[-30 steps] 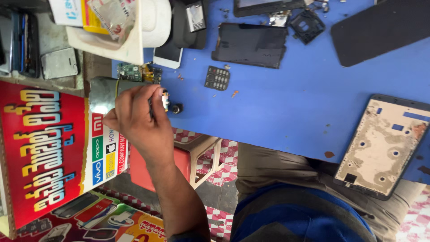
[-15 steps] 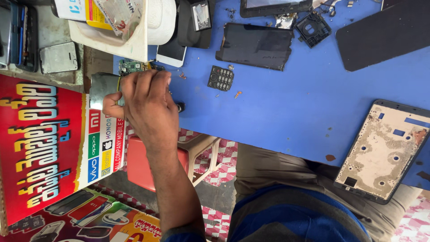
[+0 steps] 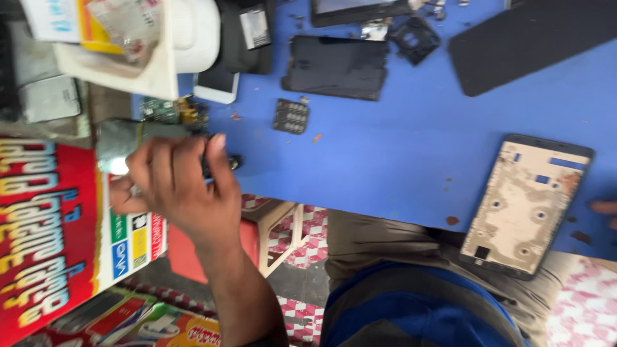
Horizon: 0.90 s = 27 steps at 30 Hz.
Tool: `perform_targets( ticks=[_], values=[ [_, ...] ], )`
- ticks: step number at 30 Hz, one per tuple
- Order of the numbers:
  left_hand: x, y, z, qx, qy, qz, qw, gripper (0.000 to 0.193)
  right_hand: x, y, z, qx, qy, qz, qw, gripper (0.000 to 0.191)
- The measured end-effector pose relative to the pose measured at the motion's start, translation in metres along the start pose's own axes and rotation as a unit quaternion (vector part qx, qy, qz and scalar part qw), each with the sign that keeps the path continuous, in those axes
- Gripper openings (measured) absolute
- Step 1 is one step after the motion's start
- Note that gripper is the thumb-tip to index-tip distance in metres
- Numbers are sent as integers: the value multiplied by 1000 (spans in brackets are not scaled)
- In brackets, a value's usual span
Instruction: The person uses a screwdriver to scrape adhesive residue from the back of a disassembled smartphone. They repeatedly scrape the same area, occasionally pause to wipe the surface, and continue scraping until the clip ends.
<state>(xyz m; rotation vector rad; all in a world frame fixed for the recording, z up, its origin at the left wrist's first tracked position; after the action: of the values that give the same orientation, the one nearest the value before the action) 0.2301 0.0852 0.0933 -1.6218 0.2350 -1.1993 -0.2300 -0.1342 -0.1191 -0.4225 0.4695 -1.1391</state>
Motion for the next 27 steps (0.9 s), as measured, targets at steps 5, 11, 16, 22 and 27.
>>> perform_targets(
  ticks=[5,11,16,22,27],
  values=[
    [-29,4,-24,-52,31,-1,998,22,4,-24,63,5,-52,-50,997,69],
    [-30,4,-83,-140,107,11,984,24,18,-58,108,77,-111,-101,986,69],
    [-14,27,-150,-315,114,198,921,22,18,-74,118,257,-150,-91,950,67],
    [-55,29,-246,-425,238,217,846,40,21,-76,93,343,-171,-82,920,44],
    [-42,29,-291,-431,287,248,819,52,13,-73,72,278,-98,-88,951,28]
  ],
)
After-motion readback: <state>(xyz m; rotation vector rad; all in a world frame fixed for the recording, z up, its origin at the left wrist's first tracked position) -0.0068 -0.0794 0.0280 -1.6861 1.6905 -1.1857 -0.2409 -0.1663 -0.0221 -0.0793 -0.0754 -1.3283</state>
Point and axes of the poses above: each hand's wrist, its own x-axis towards the middle knuckle, its own y-axis out of the palm, z = x × y, the point moved 9 cm from there along x, towards the middle knuckle
